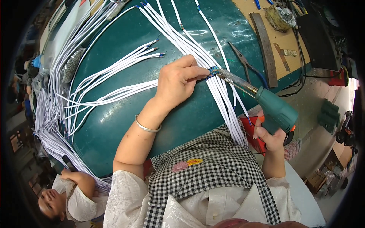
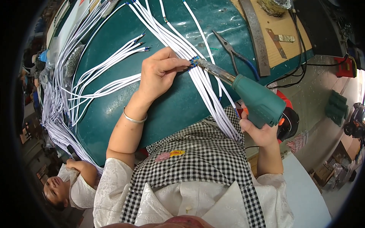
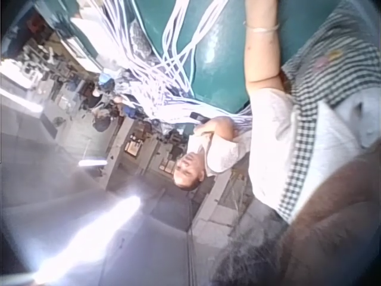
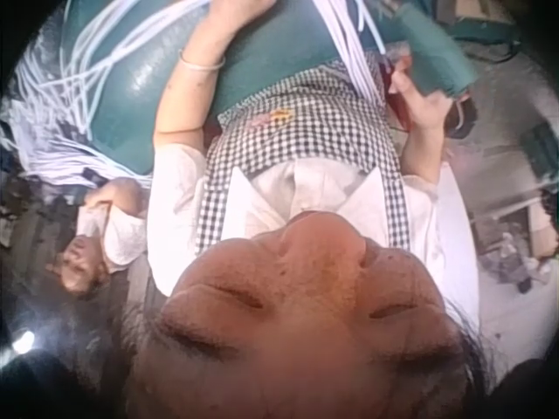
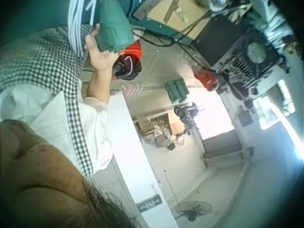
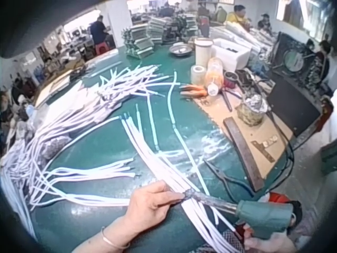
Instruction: The person assembles wire harnesses by hand, securing the wires and connectors with a heat gun or glue gun.
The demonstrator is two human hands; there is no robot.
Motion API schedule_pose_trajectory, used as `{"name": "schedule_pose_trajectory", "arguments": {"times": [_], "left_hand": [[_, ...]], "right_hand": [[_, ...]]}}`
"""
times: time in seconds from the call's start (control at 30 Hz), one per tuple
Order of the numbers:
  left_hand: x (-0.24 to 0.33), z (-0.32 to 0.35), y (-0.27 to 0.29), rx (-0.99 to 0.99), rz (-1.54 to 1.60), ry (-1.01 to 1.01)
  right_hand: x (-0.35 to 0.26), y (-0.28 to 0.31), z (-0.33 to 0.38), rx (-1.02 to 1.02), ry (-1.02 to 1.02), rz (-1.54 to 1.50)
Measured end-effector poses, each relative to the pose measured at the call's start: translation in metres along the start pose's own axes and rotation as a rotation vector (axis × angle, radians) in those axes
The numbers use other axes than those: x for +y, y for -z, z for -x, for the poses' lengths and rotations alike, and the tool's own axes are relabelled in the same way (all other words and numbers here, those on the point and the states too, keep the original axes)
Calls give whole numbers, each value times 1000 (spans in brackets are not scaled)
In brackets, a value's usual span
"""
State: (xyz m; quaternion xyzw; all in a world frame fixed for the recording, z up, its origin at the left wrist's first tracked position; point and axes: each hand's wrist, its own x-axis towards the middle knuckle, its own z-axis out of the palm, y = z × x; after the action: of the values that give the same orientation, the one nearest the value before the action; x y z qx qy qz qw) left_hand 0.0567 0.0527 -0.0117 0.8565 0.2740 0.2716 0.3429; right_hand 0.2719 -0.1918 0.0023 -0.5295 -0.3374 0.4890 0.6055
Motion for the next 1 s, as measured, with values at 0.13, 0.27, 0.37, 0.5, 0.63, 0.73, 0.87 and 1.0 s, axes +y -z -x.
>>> {"name": "schedule_pose_trajectory", "arguments": {"times": [0.13, 0.27, 0.37, 0.5, 0.63, 0.73, 0.87, 1.0], "left_hand": [[-1, 1, 0, 4, 4, -5], [-1, 1, 0, 2, -20, -29], [1, 1, 1, -7, -46, -47], [3, -1, 1, -8, -102, -90], [5, -2, 2, -14, -132, -103], [7, -3, 1, -15, -150, -106], [10, -4, 0, -17, -182, -90], [16, -5, 0, -9, -215, -102]], "right_hand": [[0, -1, 2, 30, -39, 85], [0, 1, 2, 16, -28, 90], [-4, -2, 1, 14, -49, 66], [-8, -4, -1, 20, -51, 110], [-10, -4, 0, 23, -66, 136], [-10, -3, 0, 10, -50, 170], [-16, -4, -1, -11, -77, 206], [-15, -1, -3, -40, -79, 203]]}}
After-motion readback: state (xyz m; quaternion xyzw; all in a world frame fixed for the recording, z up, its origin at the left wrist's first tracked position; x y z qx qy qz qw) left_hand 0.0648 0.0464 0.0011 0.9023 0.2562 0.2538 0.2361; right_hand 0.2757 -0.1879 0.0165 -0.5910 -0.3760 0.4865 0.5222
